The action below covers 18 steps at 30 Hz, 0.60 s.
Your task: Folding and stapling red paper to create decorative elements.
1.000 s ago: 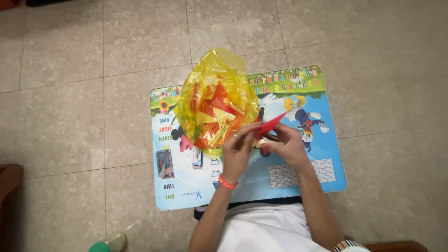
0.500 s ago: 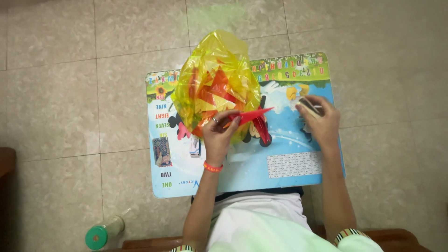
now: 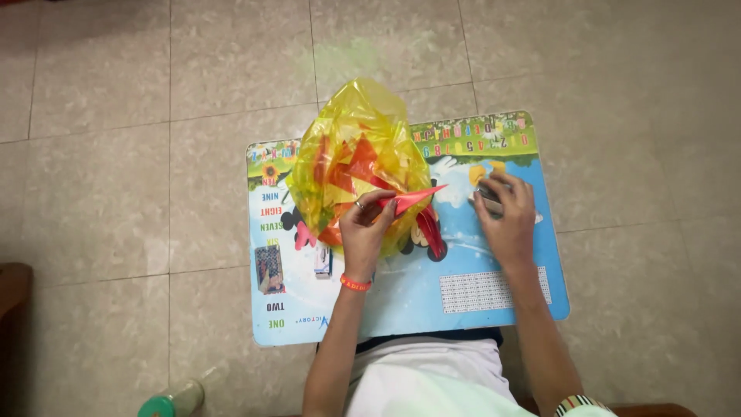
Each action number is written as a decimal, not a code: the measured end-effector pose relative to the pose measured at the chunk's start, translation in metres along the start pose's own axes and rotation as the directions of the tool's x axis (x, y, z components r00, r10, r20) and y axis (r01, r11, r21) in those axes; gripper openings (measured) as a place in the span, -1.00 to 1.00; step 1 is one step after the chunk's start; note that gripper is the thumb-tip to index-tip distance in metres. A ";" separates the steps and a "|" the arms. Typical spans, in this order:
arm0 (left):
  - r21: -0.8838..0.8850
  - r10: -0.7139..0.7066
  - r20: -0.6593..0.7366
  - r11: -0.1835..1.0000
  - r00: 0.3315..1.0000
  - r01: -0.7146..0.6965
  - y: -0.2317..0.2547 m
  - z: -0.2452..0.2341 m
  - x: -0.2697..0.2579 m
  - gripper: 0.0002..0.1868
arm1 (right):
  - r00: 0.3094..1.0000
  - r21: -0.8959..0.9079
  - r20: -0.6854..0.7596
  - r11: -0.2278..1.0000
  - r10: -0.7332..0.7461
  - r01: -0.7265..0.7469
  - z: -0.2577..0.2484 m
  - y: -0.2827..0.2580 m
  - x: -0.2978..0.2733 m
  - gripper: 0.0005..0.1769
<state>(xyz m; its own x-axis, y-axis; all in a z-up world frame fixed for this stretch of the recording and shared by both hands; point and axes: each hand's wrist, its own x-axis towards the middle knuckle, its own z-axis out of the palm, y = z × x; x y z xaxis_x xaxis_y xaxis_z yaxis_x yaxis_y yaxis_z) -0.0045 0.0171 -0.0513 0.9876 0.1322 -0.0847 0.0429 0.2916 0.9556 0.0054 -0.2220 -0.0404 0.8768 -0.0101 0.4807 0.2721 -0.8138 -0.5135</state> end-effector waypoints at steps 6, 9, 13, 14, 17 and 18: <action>-0.151 -0.073 -0.003 0.986 0.997 0.072 0.000 0.011 -0.002 -0.81 | 0.925 0.423 0.378 0.897 -0.043 -0.131 -0.015 -0.051 -0.003 -0.72; -0.116 -0.057 0.023 0.992 0.998 0.059 -0.006 0.015 -0.005 -0.79 | 0.869 0.470 0.466 0.878 -0.165 -0.085 -0.012 -0.067 0.004 -0.62; -0.138 -0.045 0.091 0.989 0.995 0.058 0.001 0.017 -0.009 -0.77 | 0.895 0.469 0.406 0.883 -0.184 -0.031 0.002 -0.061 0.001 -0.66; -0.116 -0.038 0.089 0.992 0.995 0.048 0.001 0.016 -0.008 -0.77 | 0.896 0.476 0.418 0.877 -0.151 -0.074 0.003 -0.060 0.001 -0.68; -0.053 -0.043 0.119 0.997 0.992 0.049 0.006 0.014 -0.009 -0.75 | 0.895 0.503 0.434 0.853 -0.107 -0.142 0.004 -0.057 0.001 -0.69; -0.013 -0.054 0.146 0.998 0.988 0.057 0.009 0.013 -0.009 -0.73 | 0.893 0.526 0.439 0.834 -0.101 -0.165 0.004 -0.057 0.001 -0.68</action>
<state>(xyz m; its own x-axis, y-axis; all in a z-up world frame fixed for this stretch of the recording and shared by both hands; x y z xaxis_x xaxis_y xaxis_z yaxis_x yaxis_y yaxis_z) -0.0113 0.0057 -0.0385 0.9952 -0.0232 -0.0946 0.0971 0.3105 0.9456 -0.0075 -0.1737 -0.0137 0.9295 0.3281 0.1683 0.2909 -0.3716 -0.8816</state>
